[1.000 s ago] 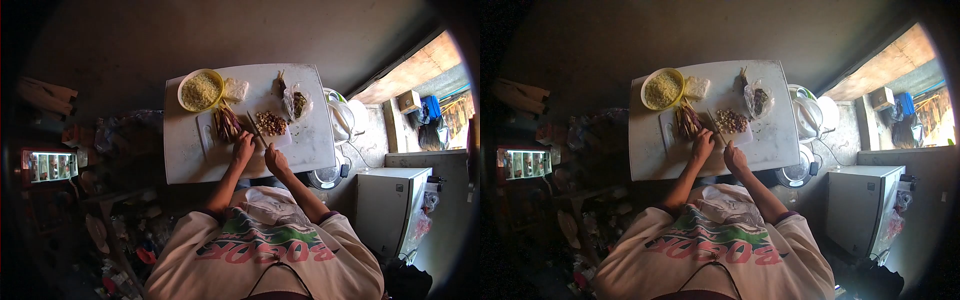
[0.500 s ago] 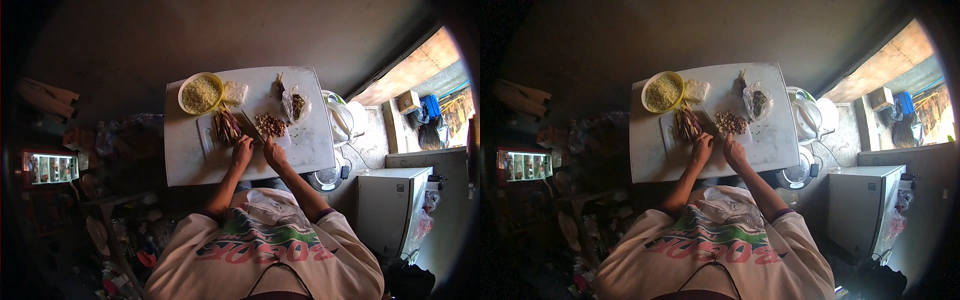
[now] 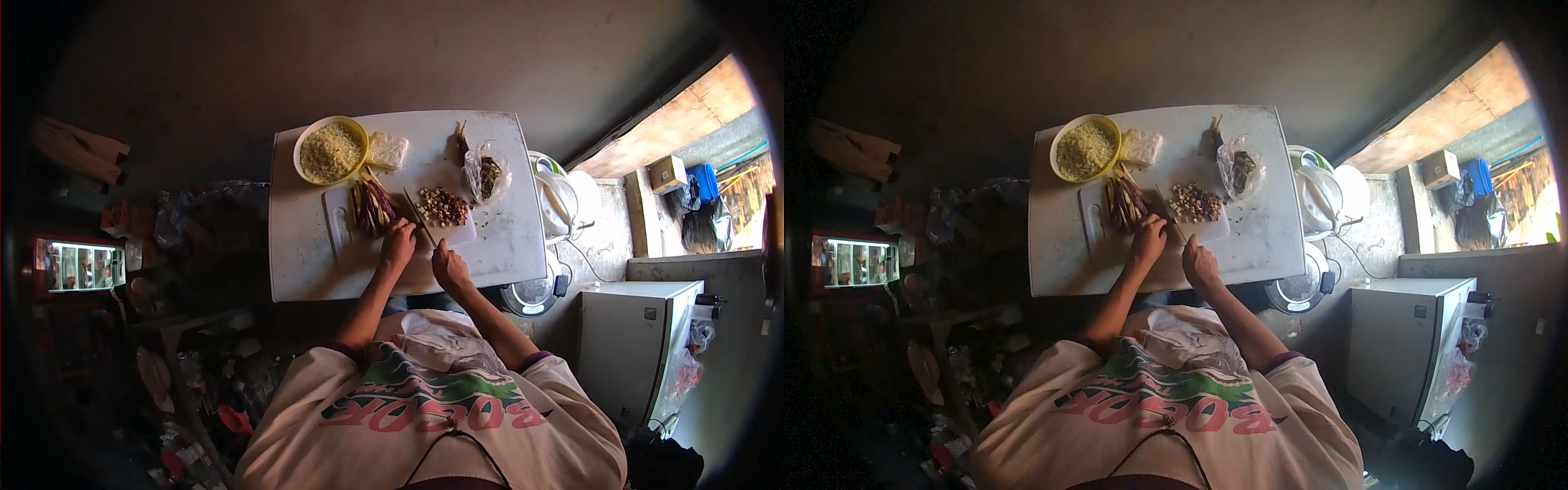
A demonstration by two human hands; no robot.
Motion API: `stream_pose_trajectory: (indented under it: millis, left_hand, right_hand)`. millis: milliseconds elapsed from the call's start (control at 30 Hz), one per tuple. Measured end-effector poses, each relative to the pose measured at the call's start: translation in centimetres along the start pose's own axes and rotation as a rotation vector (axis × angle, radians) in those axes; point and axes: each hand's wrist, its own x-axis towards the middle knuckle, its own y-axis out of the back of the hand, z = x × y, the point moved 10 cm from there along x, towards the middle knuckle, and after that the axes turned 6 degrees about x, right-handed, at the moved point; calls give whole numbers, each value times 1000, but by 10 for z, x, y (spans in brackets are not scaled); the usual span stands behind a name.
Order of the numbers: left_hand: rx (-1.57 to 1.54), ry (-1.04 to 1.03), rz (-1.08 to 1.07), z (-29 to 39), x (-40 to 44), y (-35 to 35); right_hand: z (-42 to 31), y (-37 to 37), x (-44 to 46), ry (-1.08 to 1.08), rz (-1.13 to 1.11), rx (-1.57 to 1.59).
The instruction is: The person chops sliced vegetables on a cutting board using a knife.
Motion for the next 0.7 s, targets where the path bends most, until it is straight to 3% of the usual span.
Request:
stream_pose_trajectory:
  millis: [233, 300, 333, 600, 700]
  left_hand:
    - [11, -25, -7, -11, -5, -11]
    - [-46, -50, 37, -15, -6, -14]
    - [-45, -52, 41, -13, -5, -10]
    - [-92, 53, -4, 0, -1, 4]
    - [-79, 4, 21, 0, 2, 4]
  right_hand:
    - [3, -8, 57, 138, 134, 41]
    - [-7, 12, 57, 252, 303, 4]
    - [2, 3, 65, 16, 1, -22]
    - [-11, 15, 25, 34, -53, 42]
    - [-18, 19, 11, 22, -37, 47]
